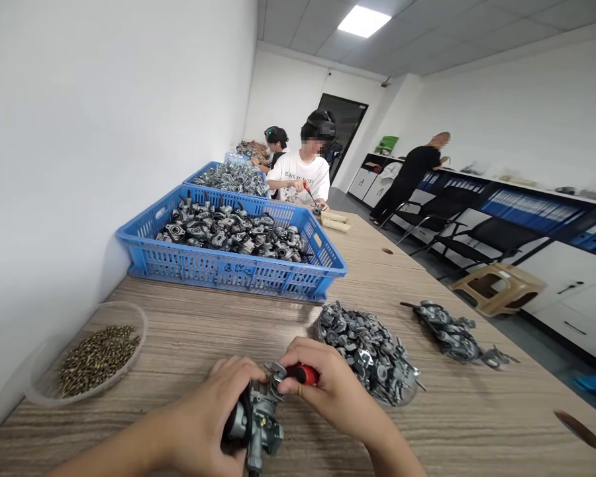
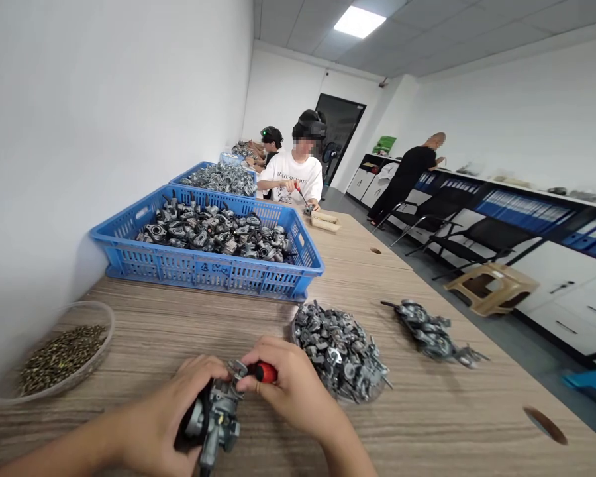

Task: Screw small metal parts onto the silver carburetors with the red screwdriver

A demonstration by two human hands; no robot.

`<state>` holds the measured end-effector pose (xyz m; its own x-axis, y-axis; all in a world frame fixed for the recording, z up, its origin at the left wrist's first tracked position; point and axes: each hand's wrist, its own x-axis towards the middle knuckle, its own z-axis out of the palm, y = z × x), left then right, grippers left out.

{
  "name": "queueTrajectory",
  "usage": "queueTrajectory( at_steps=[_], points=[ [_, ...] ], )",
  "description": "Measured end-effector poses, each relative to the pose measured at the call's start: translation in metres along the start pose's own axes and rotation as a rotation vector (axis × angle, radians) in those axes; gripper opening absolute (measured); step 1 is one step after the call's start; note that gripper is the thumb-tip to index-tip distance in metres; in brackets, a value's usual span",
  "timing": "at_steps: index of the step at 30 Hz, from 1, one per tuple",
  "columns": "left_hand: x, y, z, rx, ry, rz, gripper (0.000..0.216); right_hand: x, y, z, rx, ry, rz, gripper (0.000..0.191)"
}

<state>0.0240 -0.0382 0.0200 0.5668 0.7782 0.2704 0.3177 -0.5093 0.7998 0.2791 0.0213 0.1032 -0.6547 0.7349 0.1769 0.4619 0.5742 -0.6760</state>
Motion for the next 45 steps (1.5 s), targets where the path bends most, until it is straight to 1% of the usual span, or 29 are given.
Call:
queueTrajectory(
  at_steps=[7, 11, 16, 20, 23, 31, 34, 38, 42, 45],
  points=[
    [-0.002, 0.000, 0.000, 0.023, -0.006, -0.026, 0.090, 0.000, 0.004, -0.001, 0.086, -0.014, 0.009, 0.034],
    [-0.002, 0.002, -0.001, 0.028, -0.021, -0.020, 0.092, 0.000, 0.004, -0.002, 0.109, -0.016, 0.009, 0.032],
    [-0.001, 0.004, -0.001, 0.028, -0.008, -0.019, 0.094, 0.001, 0.004, -0.002, 0.123, -0.019, -0.001, 0.030],
    [0.000, 0.007, 0.002, 0.042, 0.008, -0.025, 0.091, 0.001, 0.004, -0.002, 0.114, -0.004, -0.008, 0.026],
    [0.000, 0.010, 0.002, 0.060, 0.015, -0.025, 0.088, 0.001, 0.004, -0.002, 0.116, 0.007, -0.027, 0.024],
    [0.003, 0.007, -0.001, 0.107, 0.035, -0.040, 0.095, 0.003, 0.003, -0.001, 0.111, 0.036, -0.104, 0.014],
    [0.003, 0.005, -0.003, 0.091, 0.016, -0.087, 0.091, 0.003, 0.005, 0.002, 0.077, 0.060, -0.111, 0.015],
    [0.002, 0.003, -0.006, 0.069, -0.021, -0.151, 0.086, 0.002, 0.006, 0.005, 0.023, 0.080, -0.067, 0.017],
    [0.003, 0.002, -0.007, 0.077, -0.021, -0.155, 0.086, 0.001, 0.006, 0.007, 0.004, 0.089, -0.017, 0.021],
    [0.005, 0.004, -0.007, 0.098, -0.016, -0.148, 0.086, -0.001, 0.007, 0.007, 0.018, 0.083, 0.000, 0.030]
  ],
)
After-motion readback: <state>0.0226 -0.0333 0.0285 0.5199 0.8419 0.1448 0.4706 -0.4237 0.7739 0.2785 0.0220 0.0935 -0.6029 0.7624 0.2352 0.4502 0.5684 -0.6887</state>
